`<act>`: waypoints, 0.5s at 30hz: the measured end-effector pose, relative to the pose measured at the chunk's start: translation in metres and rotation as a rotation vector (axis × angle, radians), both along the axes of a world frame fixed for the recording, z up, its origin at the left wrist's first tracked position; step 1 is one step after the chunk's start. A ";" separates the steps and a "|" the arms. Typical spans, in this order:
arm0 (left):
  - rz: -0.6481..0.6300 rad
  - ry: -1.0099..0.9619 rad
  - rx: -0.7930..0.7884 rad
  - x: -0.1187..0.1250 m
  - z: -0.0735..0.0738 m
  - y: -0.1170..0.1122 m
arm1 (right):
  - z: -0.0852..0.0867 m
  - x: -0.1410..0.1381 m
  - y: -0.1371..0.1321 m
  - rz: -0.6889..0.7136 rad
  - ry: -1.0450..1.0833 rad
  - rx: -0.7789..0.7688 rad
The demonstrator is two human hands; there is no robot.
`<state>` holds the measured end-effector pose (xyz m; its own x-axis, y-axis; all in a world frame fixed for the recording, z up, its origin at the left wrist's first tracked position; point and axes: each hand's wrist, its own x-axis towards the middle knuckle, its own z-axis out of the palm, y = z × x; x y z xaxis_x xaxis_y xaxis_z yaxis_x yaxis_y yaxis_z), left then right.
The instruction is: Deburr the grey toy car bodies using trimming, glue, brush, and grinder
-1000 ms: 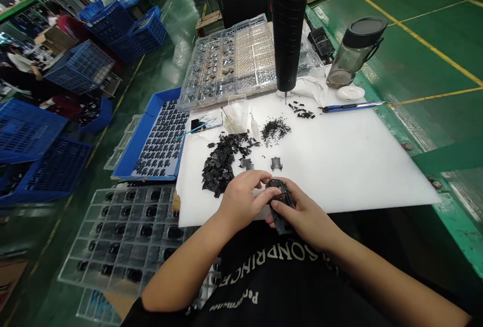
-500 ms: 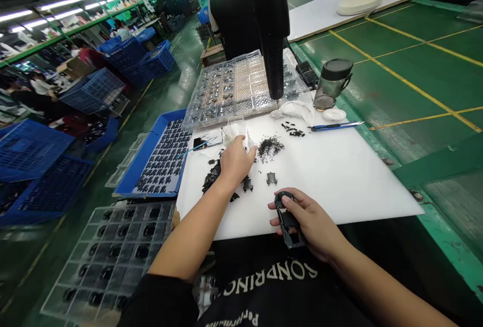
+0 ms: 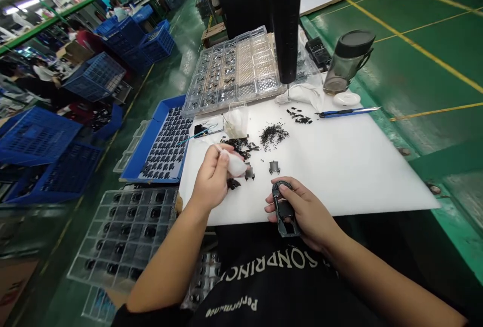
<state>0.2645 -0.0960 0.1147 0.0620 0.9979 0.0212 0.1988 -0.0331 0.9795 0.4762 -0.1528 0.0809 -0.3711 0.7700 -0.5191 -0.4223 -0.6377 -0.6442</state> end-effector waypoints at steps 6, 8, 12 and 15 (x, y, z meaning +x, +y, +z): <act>-0.037 0.008 -0.138 -0.020 0.002 -0.049 | -0.008 -0.013 0.001 0.027 -0.068 0.036; -0.100 0.068 -0.207 -0.022 0.009 -0.057 | -0.009 -0.014 0.000 0.030 -0.098 0.057; -0.032 0.043 -0.250 -0.018 0.018 -0.056 | -0.010 -0.015 -0.001 0.027 -0.143 0.076; 0.143 -0.017 -0.057 -0.013 0.015 -0.048 | -0.011 -0.015 -0.002 0.037 -0.148 0.089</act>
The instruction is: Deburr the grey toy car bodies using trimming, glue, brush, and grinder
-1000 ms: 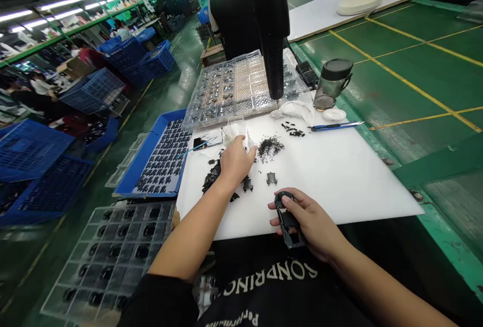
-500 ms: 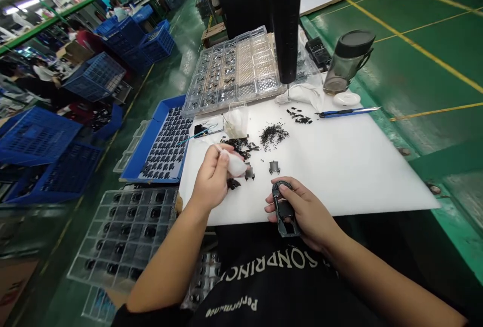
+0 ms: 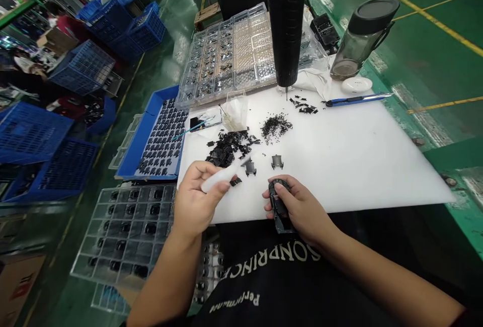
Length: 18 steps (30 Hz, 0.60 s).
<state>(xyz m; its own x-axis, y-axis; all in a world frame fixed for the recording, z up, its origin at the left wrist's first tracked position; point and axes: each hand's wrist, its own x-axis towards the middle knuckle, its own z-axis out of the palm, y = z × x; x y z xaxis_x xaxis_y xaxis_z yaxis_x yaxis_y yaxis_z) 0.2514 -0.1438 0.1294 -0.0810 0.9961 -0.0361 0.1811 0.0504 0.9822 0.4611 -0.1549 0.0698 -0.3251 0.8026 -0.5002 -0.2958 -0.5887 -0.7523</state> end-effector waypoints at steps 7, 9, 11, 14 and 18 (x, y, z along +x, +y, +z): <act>0.085 0.170 0.476 0.026 -0.008 0.011 | 0.000 0.000 0.000 0.047 -0.061 0.037; 0.027 0.319 0.552 0.032 -0.009 0.010 | 0.001 -0.001 0.000 0.045 -0.062 0.050; -0.033 0.418 0.587 0.036 -0.012 0.008 | 0.003 -0.001 0.001 0.046 -0.065 0.060; -0.133 0.515 0.575 0.039 -0.014 0.007 | 0.006 -0.002 0.001 0.053 -0.090 0.065; -0.218 0.639 0.595 0.039 -0.014 0.008 | 0.010 -0.001 0.002 0.058 -0.122 0.042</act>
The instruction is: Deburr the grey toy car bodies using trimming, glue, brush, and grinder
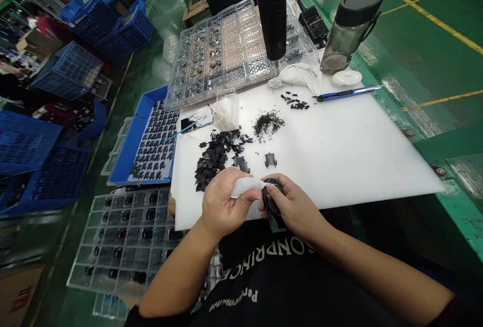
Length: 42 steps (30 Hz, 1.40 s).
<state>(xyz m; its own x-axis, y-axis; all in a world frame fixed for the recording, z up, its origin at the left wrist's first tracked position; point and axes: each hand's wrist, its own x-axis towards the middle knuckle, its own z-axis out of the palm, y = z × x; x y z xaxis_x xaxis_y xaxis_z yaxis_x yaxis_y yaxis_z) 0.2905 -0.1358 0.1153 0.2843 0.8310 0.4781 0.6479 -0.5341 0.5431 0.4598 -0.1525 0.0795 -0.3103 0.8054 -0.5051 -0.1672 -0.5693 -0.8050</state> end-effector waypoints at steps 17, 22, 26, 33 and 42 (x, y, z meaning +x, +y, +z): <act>-0.046 0.053 0.003 0.005 0.004 0.001 | 0.006 0.000 0.001 0.002 -0.019 0.013; -0.037 0.053 -0.026 0.006 0.005 0.000 | 0.006 0.001 0.002 0.004 -0.024 0.015; -0.001 0.040 -0.055 0.003 0.001 -0.002 | 0.005 0.000 0.001 -0.005 -0.012 0.014; 0.073 -0.201 0.057 -0.010 -0.001 -0.010 | -0.003 -0.002 0.000 -0.032 0.119 -0.004; -0.015 -0.095 0.077 -0.016 0.001 -0.014 | 0.001 0.000 0.001 -0.047 0.094 -0.028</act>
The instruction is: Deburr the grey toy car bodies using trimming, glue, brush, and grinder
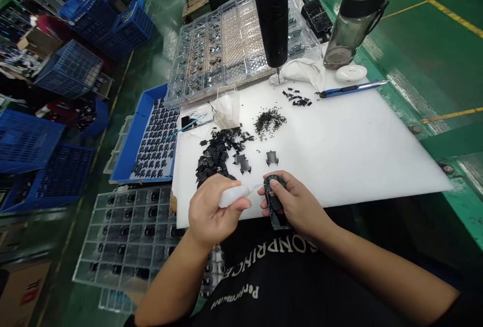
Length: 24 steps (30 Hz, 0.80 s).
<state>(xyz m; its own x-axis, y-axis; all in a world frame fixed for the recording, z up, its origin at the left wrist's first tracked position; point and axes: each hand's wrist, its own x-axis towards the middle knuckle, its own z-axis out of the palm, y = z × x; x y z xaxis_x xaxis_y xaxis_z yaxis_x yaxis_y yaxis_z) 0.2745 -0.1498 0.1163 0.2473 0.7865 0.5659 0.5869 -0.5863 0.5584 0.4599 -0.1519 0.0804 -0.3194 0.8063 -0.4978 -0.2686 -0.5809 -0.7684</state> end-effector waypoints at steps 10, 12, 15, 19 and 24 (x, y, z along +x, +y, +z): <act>-0.056 0.053 0.019 0.003 -0.007 0.004 | -0.005 -0.001 -0.001 -0.002 0.021 -0.007; -0.069 0.051 0.010 0.003 -0.007 0.004 | -0.005 -0.001 -0.001 -0.001 0.027 -0.009; -0.061 0.052 0.020 0.002 -0.007 0.003 | -0.005 0.000 -0.001 -0.003 0.034 -0.015; -0.080 0.044 0.006 0.003 -0.005 0.004 | -0.004 0.000 0.000 0.002 0.030 -0.018; -0.090 0.031 0.014 0.000 -0.008 0.003 | -0.005 0.000 0.000 0.008 0.027 -0.014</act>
<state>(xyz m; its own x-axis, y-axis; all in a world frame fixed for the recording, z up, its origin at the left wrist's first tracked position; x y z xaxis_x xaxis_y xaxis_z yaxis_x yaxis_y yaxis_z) 0.2749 -0.1465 0.1086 0.3340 0.7526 0.5675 0.5486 -0.6448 0.5322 0.4598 -0.1517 0.0753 -0.3390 0.7966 -0.5005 -0.2845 -0.5939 -0.7525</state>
